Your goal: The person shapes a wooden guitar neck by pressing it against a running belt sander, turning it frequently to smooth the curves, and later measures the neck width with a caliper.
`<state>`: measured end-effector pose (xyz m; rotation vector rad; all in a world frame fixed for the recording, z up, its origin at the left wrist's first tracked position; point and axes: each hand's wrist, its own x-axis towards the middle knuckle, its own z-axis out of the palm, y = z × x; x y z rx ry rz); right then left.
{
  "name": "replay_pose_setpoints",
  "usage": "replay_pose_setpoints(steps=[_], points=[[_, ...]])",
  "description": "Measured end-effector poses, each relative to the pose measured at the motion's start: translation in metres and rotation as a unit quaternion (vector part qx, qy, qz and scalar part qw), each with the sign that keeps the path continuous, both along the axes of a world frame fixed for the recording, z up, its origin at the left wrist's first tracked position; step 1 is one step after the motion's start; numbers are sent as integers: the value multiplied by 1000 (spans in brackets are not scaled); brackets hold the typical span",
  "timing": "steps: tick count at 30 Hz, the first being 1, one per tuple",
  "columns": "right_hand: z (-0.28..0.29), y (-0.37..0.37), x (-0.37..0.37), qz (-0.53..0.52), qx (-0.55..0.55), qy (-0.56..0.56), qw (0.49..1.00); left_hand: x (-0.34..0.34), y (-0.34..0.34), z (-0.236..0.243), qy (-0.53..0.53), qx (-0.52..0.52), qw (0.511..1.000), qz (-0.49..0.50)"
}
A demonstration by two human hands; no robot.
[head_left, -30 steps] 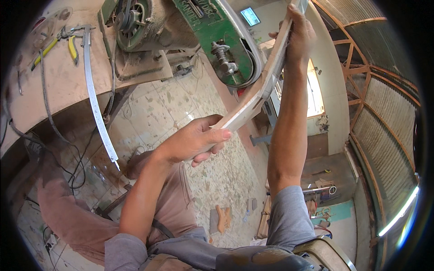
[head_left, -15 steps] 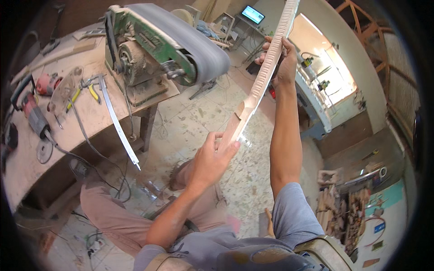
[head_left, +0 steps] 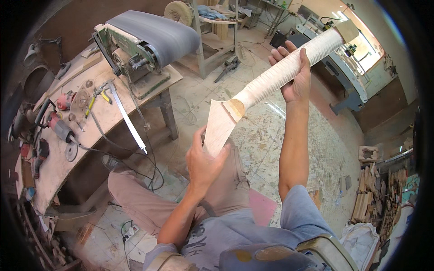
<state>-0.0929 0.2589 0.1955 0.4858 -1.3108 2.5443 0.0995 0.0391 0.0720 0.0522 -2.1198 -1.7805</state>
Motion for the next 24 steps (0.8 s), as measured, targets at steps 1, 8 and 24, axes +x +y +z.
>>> replay_pose_setpoints(steps=[1, 8, 24], points=[[-4, 1, 2, -3, -6, -4, 1000, 2, -2, 1, 4, -13, 1000, 8], [-27, 3, 19, -6, -64, -25, 998, 1, -30, 12, 72, -114, 990, 45], [-95, -93, 105, 91, -201, -160, 962, -29, 7, -22, 127, 116, 983, -71]])
